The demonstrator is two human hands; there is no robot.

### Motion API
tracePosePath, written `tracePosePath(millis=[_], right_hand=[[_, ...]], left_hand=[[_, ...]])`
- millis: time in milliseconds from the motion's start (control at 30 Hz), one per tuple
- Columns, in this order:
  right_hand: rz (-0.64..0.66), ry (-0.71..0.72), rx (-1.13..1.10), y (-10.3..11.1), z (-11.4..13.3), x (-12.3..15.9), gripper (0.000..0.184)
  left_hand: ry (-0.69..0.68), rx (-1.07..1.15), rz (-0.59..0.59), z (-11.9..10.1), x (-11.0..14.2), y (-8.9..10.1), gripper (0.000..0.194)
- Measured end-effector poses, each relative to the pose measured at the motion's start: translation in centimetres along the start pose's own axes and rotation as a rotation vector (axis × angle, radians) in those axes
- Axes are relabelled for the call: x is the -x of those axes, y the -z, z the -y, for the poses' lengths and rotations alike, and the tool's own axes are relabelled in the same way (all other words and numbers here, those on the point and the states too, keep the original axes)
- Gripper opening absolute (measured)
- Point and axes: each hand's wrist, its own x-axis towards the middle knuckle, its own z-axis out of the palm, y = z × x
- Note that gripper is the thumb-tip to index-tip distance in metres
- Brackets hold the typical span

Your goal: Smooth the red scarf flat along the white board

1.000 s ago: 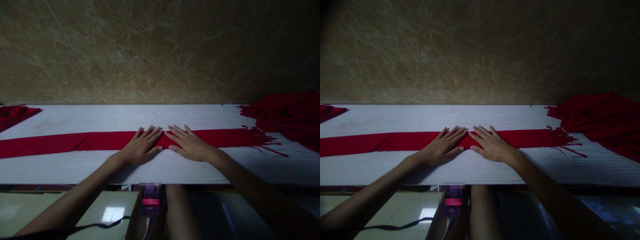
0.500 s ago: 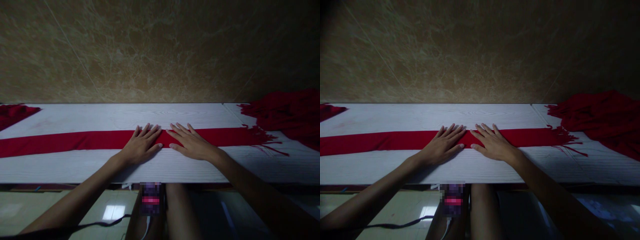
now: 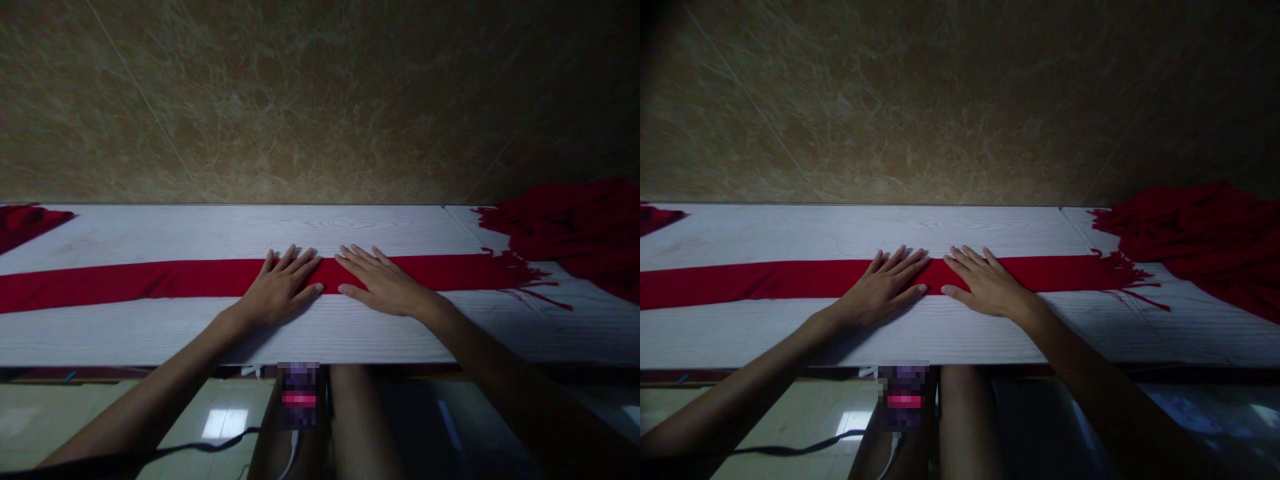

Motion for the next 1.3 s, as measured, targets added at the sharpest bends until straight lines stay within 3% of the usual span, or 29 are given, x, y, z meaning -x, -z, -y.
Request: tracePosePath(millis=[167, 500, 733, 900, 1000, 1100, 1300], right_hand=[[0.001, -0.004, 0.024, 0.0, 0.0, 0.0, 0.078], [-0.028, -0.051, 0.096, -0.1, 0.2, 0.0, 0.061], [0.019, -0.115, 0.101, 0.6, 0.3, 0.0, 0.066], [0.019, -0.094, 0.045, 1.1, 0.2, 0.1, 0.074], [-0.019, 0.02, -0.023, 1.5, 0.3, 0.1, 0.072], [0.0, 0.131, -0.104, 1.6, 0.5, -0.1, 0.071], [0.044, 0.108, -0.083, 1.0, 0.3, -0.3, 0.067]], left_hand=[[-0.006, -0.012, -0.015, 0.0, -0.1, -0.2, 0.07], [0.088, -0.091, -0.055, 0.0, -0.1, -0.6, 0.061], [0.113, -0.064, -0.081, -0.1, -0.1, -0.6, 0.067], [0.068, -0.041, -0.088, -0.1, -0.1, 0.1, 0.075], [-0.071, -0.05, -0.123, -0.2, 0.2, 0.4, 0.073], [-0.189, -0.041, -0.085, -0.4, 0.5, 0.3, 0.073], [-0.177, -0.012, -0.03, 0.1, 0.3, -0.2, 0.069]])
